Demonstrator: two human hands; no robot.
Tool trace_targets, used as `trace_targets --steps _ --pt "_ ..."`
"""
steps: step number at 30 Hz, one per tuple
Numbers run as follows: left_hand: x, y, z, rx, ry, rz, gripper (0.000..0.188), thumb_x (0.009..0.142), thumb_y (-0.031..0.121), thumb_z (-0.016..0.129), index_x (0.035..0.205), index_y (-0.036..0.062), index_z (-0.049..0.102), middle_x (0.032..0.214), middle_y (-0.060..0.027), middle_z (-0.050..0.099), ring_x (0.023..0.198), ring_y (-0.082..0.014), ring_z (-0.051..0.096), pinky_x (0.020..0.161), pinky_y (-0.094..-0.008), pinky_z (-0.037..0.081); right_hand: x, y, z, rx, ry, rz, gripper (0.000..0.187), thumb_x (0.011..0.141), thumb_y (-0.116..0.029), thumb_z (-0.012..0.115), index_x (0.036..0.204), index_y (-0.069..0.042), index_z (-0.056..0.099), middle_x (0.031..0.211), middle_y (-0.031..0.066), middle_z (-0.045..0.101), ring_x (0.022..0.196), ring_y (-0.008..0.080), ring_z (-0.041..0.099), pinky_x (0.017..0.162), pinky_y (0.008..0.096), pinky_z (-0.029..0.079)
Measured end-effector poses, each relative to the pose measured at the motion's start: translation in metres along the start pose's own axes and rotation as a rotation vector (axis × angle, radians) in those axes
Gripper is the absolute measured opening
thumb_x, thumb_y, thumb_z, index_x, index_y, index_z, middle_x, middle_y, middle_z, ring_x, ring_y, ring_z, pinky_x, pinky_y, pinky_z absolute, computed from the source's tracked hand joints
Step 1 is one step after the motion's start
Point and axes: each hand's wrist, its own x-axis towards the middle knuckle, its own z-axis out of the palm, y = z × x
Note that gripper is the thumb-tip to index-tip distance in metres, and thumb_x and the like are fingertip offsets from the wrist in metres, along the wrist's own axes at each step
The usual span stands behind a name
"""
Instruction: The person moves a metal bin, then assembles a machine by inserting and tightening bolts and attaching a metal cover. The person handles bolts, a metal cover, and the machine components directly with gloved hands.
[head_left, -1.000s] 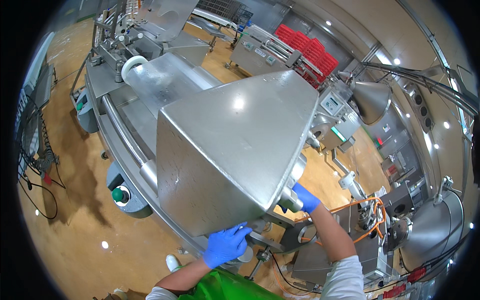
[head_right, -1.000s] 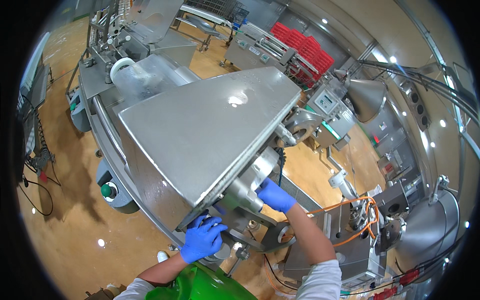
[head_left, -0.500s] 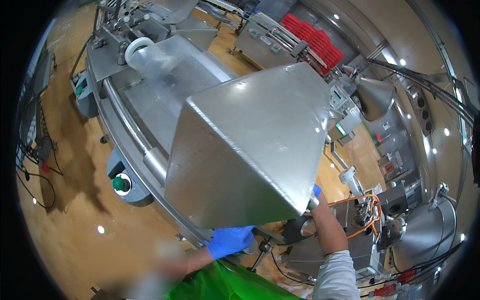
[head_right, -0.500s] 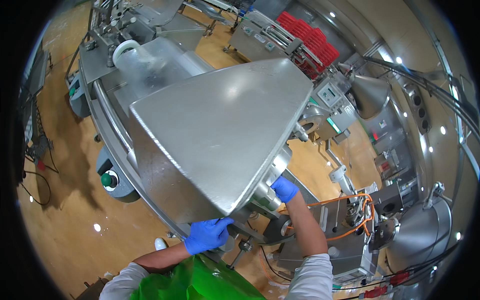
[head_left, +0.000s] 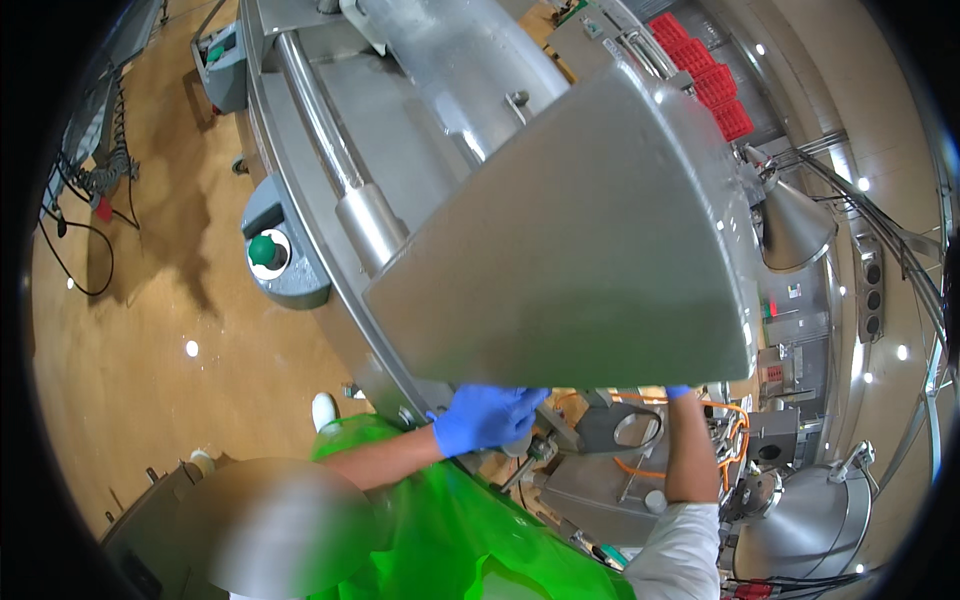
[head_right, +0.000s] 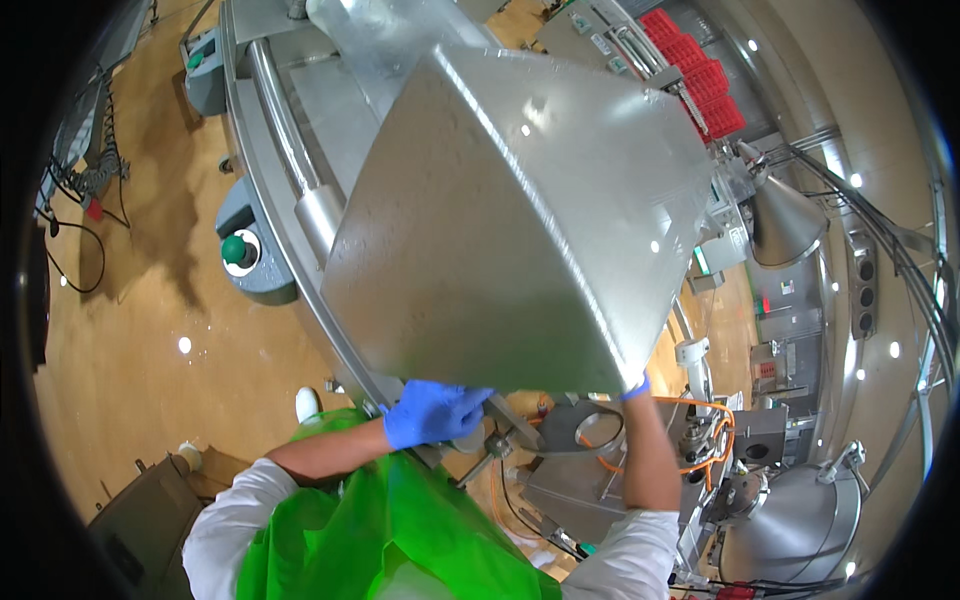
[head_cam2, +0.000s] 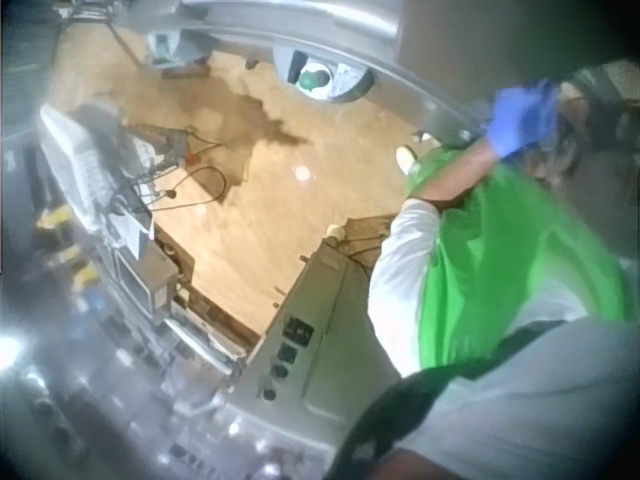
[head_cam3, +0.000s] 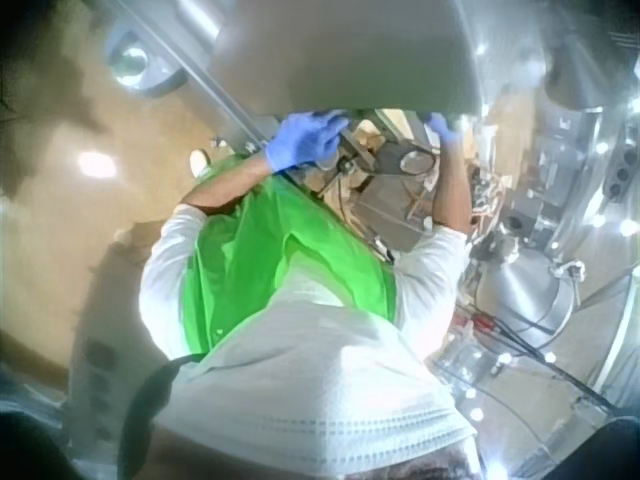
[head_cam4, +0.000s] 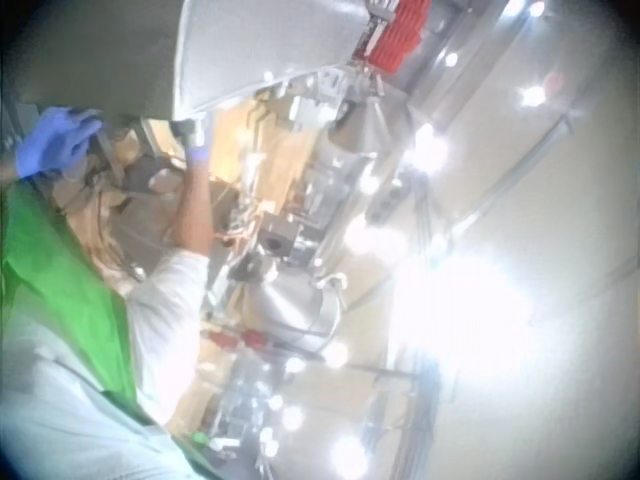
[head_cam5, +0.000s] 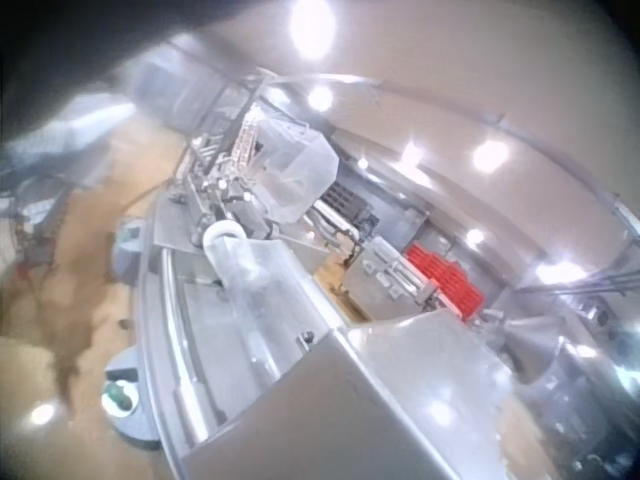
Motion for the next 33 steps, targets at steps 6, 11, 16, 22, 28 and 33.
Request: trace_targets --steps 6,11,16,22,28,33 --pt "-0.003 -0.004 0.007 0.060 0.050 0.017 0.037 0.072 0.018 0.066 0.109 0.0165 0.067 0.123 -0.0047 0.057 0.109 -0.0283 0.056 0.081 -0.0452 0.051 0.034 -0.003 -0.028 0.469 -0.344 0.289 0.037 0.089 -0.016 0.060 0.125 -0.006 0.059 0.121 0.0156 0.061 0.109 0.0306 0.059 0.095 0.0422 0.047" --pt "-0.005 -0.005 0.009 0.064 0.155 0.038 0.030 0.065 0.013 0.067 0.095 0.0159 0.070 0.117 -0.0030 0.063 0.107 -0.0252 0.059 0.083 -0.0418 0.051 0.004 0.013 0.008 -0.359 0.052 -0.153 0.038 0.087 -0.013 0.062 0.124 -0.007 0.061 0.121 0.0149 0.062 0.108 0.0304 0.059 0.094 0.0425 0.047" --pt "-0.008 -0.004 0.011 0.059 0.167 0.065 0.030 0.067 0.013 0.066 0.096 0.0154 0.069 0.118 -0.0040 0.063 0.107 -0.0251 0.059 0.083 -0.0423 0.050 -0.004 0.005 0.022 -0.349 0.188 -0.324 0.030 0.088 -0.018 0.065 0.117 -0.008 0.064 0.112 0.0132 0.065 0.106 0.0282 0.061 0.092 0.0390 0.048" --pt "-0.002 -0.001 0.003 0.065 0.141 0.037 0.028 0.067 0.011 0.066 0.095 0.0150 0.070 0.113 -0.0040 0.064 0.103 -0.0262 0.060 0.080 -0.0413 0.051 -0.001 -0.032 -0.013 0.344 -0.073 0.119 0.035 0.088 -0.013 0.065 0.121 -0.001 0.060 0.109 0.0094 0.065 0.099 0.0183 0.062 0.086 0.0331 0.049" --pt "-0.005 0.004 0.010 0.030 0.143 0.021 0.028 0.067 0.010 0.066 0.095 0.0162 0.069 0.111 -0.0029 0.064 0.105 -0.0267 0.060 0.081 -0.0408 0.052 -0.002 -0.036 -0.064 0.868 0.490 0.024 0.036 0.094 -0.027 0.056 0.122 -0.005 0.060 0.102 0.0035 0.064 0.099 0.0137 0.061 0.088 0.0326 0.047" --pt "0.000 0.006 0.008 0.084 0.145 0.022 0.028 0.069 0.011 0.065 0.096 0.0170 0.067 0.110 -0.0022 0.064 0.108 -0.0304 0.058 0.087 -0.0417 0.051 0.069 -0.041 -0.034 0.978 0.628 -0.037 0.048 0.100 -0.044 0.043 0.115 -0.005 0.064 0.109 0.0070 0.064 0.100 0.0166 0.059 0.089 0.0294 0.045"
